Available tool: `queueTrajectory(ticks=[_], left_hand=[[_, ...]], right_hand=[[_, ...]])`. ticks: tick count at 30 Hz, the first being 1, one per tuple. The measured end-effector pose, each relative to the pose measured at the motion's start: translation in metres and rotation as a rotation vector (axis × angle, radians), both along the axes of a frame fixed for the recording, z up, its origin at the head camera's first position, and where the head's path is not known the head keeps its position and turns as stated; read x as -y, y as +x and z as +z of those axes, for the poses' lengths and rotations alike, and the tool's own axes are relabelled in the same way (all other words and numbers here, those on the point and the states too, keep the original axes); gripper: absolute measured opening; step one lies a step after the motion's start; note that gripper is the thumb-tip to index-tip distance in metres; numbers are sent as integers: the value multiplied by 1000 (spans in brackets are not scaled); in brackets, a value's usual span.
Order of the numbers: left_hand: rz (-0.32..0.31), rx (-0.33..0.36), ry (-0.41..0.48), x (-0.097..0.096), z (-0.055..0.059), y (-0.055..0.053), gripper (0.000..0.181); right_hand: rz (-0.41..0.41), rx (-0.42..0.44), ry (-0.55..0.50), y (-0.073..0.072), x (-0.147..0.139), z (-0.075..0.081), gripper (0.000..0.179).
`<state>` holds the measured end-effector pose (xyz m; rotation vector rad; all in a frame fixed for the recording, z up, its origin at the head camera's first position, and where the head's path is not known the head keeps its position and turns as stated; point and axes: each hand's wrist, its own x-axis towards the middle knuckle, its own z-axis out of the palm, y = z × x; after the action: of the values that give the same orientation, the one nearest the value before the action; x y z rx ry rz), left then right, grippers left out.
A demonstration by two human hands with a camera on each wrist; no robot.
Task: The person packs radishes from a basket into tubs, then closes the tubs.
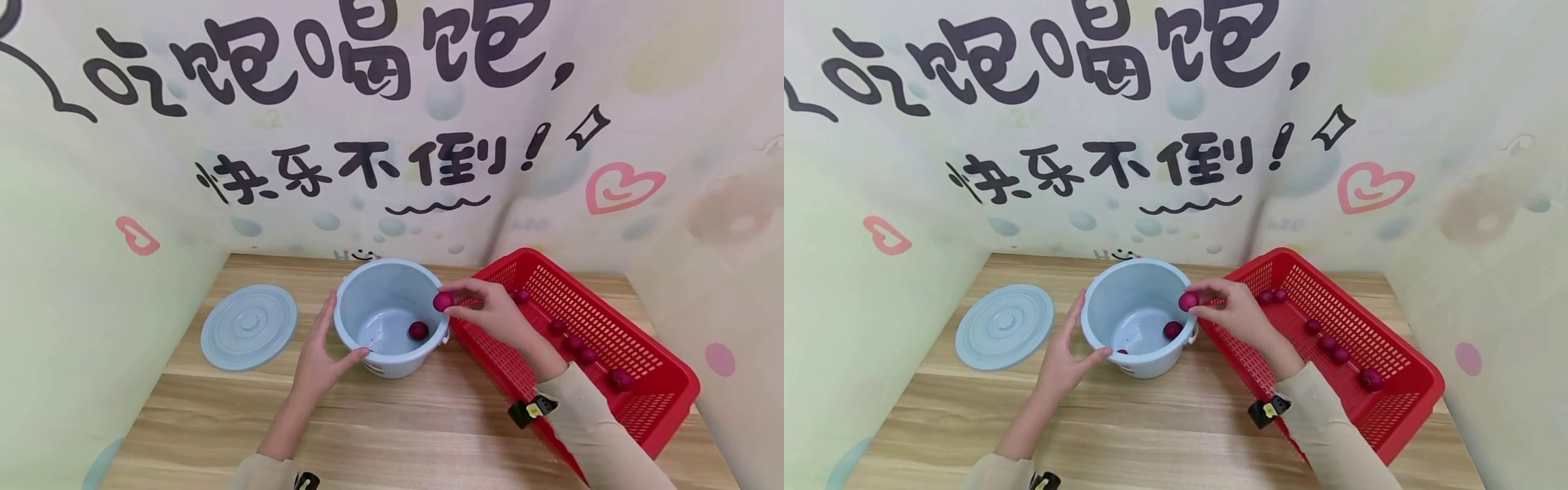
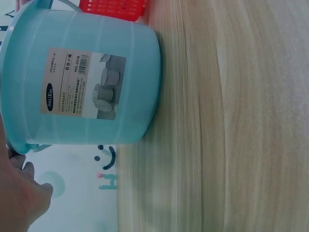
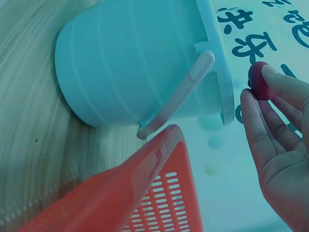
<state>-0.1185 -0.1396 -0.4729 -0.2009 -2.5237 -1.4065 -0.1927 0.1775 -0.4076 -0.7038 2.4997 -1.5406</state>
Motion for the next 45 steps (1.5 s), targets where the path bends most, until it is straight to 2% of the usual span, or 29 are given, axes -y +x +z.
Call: queueTrajectory(ticks=[13, 26, 36, 45], left_hand=[[8, 24, 7, 0, -1, 0, 108], [17, 50, -2, -1, -1, 0, 107], [11, 26, 5, 0, -1, 0, 107], [10, 19, -1, 0, -1, 0, 107]], right_hand=[[6, -25, -15, 4, 0, 6, 39], [-18, -41, -10, -3, -14, 3, 34], [-56, -16, -1, -5, -24, 1, 34], [-77, -47, -7, -7, -33, -1, 35]])
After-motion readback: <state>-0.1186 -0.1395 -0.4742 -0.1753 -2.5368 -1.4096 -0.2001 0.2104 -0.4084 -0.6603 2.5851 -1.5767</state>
